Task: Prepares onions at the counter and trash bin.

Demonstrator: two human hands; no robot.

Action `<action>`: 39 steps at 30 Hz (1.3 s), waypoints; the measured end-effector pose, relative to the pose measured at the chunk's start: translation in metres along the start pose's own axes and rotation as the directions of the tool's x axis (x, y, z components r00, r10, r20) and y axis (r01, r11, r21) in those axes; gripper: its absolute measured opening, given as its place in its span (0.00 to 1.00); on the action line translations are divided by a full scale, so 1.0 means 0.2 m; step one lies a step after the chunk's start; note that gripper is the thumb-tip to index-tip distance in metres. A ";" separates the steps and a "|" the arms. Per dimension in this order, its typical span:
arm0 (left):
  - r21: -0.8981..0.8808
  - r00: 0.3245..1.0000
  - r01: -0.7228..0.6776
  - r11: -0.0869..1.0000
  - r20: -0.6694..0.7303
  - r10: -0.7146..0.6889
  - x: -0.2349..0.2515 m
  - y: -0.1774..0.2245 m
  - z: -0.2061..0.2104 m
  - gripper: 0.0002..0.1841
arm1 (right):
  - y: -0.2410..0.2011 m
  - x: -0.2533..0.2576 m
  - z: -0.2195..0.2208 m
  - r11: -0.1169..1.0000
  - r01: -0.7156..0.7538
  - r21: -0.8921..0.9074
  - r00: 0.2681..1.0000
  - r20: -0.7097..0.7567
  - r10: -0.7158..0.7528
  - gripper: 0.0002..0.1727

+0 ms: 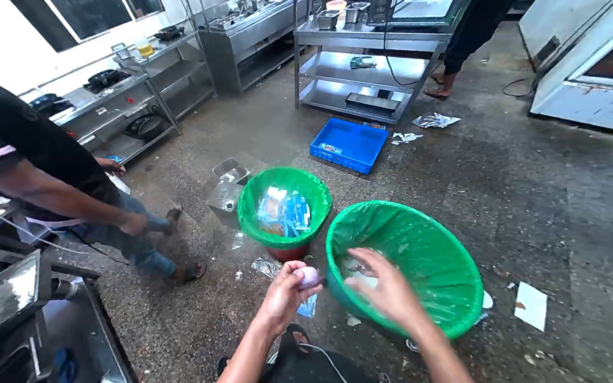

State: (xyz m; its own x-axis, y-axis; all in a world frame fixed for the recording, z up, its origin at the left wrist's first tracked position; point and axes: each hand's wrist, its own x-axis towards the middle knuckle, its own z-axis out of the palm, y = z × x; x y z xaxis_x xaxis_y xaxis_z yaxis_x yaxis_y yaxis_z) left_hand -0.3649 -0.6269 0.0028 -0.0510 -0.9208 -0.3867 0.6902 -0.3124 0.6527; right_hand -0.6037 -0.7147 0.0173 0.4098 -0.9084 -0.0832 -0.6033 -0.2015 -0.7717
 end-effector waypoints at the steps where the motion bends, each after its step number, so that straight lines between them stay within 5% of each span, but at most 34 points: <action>1: 0.037 0.999 0.015 0.999 0.029 -0.016 0.00 0.00 0.02 0.19 | -0.09 0.00 0.05 0.993 0.094 0.076 0.992 0.073 -0.099 0.39; 4: 0.088 0.994 0.066 0.994 0.079 -0.073 -0.03 0.01 0.08 0.20 | -0.20 0.01 0.18 0.959 0.272 0.077 0.951 0.128 -0.280 0.29; 7: 0.117 0.986 0.069 0.991 0.143 -0.086 -0.06 0.04 0.07 0.23 | -0.23 0.03 0.17 0.956 0.290 -0.037 0.952 0.117 -0.284 0.18; 14: 0.287 0.996 0.007 0.958 0.083 -0.032 -0.07 0.07 0.03 0.22 | -0.31 0.03 0.18 0.926 0.345 -0.152 0.929 0.193 -0.314 0.19; 24: 0.357 0.995 -0.050 0.933 -0.066 0.078 -0.04 0.08 0.01 0.17 | -0.31 0.05 0.31 0.857 0.466 -0.218 0.884 0.093 -0.458 0.17; 29: 0.325 0.981 -0.087 0.942 -0.135 0.137 -0.02 0.04 -0.02 0.14 | -0.28 0.07 0.31 0.894 0.439 -0.087 0.898 0.033 -0.438 0.17; 32: 0.296 0.985 -0.072 0.952 -0.130 0.115 -0.01 0.08 0.02 0.15 | -0.26 0.10 0.29 0.943 0.277 0.186 0.961 -0.034 -0.276 0.19; 34: 0.324 0.985 -0.022 0.946 -0.157 0.077 0.00 0.11 0.05 0.13 | -0.23 0.12 0.28 0.835 0.076 0.545 0.997 -0.044 -0.062 0.22; 36: 0.373 0.983 0.012 0.928 -0.175 0.058 0.02 0.11 0.06 0.12 | -0.18 0.14 0.26 0.527 -0.072 0.847 0.990 -0.002 0.139 0.21; 39: 0.445 0.988 0.055 0.894 -0.156 0.017 0.06 0.07 0.06 0.11 | -0.11 0.15 0.21 0.098 -0.119 0.988 0.945 0.082 0.315 0.16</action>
State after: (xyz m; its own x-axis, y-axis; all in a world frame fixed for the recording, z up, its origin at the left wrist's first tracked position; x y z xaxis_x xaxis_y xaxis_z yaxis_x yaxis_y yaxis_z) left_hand -0.3642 -0.6446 0.0153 0.0734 -0.8782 -0.4726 0.2926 -0.4341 0.8520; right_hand -0.5495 -0.7229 0.0044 0.2534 -0.8922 -0.3737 0.5683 0.4500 -0.6889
